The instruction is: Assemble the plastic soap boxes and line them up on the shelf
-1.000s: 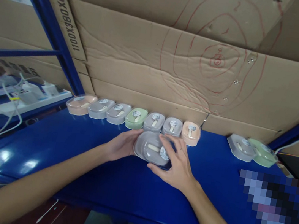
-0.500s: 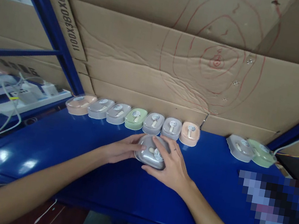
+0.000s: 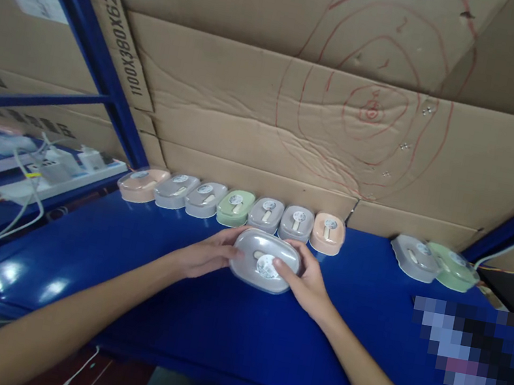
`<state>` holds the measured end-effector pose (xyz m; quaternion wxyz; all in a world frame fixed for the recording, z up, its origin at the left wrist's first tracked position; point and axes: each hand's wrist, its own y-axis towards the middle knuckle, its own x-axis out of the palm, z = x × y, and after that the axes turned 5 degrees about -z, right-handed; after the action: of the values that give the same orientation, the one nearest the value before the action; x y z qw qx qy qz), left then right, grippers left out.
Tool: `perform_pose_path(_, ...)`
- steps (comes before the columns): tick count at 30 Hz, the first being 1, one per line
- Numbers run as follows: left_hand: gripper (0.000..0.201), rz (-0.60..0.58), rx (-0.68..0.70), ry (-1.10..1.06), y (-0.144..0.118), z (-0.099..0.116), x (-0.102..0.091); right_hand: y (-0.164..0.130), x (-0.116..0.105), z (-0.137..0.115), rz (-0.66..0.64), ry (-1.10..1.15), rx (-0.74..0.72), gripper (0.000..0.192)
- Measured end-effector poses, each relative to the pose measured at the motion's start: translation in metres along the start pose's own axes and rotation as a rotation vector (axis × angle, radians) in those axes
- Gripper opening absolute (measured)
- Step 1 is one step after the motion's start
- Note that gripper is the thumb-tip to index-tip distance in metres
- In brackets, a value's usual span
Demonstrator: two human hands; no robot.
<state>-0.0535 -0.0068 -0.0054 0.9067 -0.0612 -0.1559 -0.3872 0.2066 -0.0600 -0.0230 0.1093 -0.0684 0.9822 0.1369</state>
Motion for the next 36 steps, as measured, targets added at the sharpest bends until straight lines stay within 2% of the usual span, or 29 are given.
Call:
perform_pose_path(6,0.064,-0.044,0.036,0.062,-0.001,0.0,0.003,0.0,-0.001,-0.001,-0.009,0.006,-0.01,0.057)
perform_pose_path(12,0.07,0.005,0.111,0.136,0.0,-0.002,0.011,-0.001,0.001,-0.002,0.002,0.003,-0.036,0.058)
perform_pose_path(18,0.065,0.053,0.116,0.133,0.002,-0.001,0.018,0.002,0.0,-0.001,-0.005,0.127,0.072,0.061)
perform_pose_path(25,0.067,0.032,0.102,0.118,-0.001,0.002,0.016,0.0,0.0,-0.003,-0.109,0.354,0.171,0.06)
perform_pose_path(31,0.059,0.029,0.088,0.12,0.001,0.005,0.015,0.001,-0.001,-0.003,-0.103,0.394,0.189,0.049)
perform_pose_path(36,0.051,0.084,0.069,0.127,0.004,0.004,0.011,0.002,-0.002,-0.002,-0.057,0.362,0.209,0.054)
